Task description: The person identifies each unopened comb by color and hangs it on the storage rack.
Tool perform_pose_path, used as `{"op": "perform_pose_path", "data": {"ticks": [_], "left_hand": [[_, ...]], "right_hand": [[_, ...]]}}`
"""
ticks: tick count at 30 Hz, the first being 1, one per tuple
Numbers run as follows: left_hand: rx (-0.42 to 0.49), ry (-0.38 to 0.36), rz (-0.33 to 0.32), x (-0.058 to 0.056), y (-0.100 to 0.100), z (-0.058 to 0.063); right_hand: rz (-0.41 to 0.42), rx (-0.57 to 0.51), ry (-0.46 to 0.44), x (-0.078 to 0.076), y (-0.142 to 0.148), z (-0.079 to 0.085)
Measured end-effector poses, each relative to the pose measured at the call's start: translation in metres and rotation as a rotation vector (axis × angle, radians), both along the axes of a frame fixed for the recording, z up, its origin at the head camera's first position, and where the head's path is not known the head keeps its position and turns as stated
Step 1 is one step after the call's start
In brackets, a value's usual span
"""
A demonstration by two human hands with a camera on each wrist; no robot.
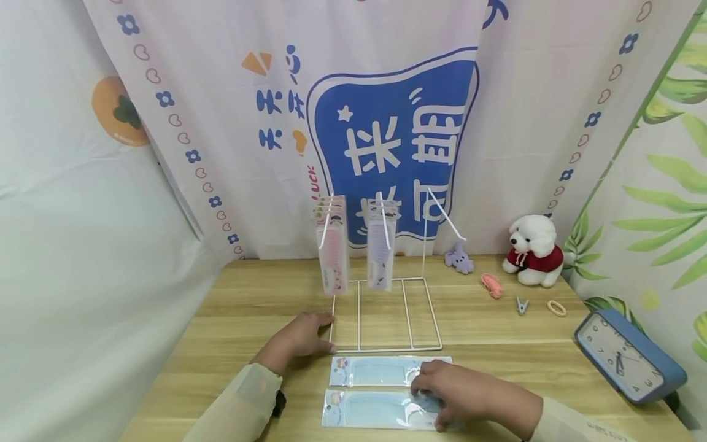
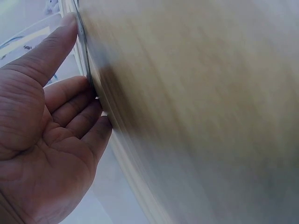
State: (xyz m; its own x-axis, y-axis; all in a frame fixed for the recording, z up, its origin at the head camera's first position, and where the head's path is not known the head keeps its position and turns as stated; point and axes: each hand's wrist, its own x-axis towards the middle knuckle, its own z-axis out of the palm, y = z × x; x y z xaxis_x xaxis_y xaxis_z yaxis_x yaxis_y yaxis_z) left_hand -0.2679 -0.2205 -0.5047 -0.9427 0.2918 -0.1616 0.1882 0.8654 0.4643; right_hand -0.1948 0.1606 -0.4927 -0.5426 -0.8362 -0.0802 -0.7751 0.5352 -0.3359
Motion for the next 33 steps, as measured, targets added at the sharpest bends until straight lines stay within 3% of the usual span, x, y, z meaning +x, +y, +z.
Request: {"op": "perform_pose_path", "data": {"ticks": [10,21,29,33], "left_hand": [[-0.002,-0.002,0.007,-0.001,0.0,-0.001],[0.01,-0.011,0.013,-0.001,0.0,-0.001],[0.017,-0.01,0.005,-0.002,-0.001,-0.004],[0.006,-0.005,0.003,-0.003,-0.002,-0.005]], "right_hand": [[-0.008,0.038,0.02,0.004,0.0,-0.001],[-0.09,0.083,-0.081,0.003,-0.004,0.002],[-0.05,0.066,-0.058,0.002,0.0,0.002],[-0.01,0.0,-0.069,-0.002,0.007,-0.001]]}}
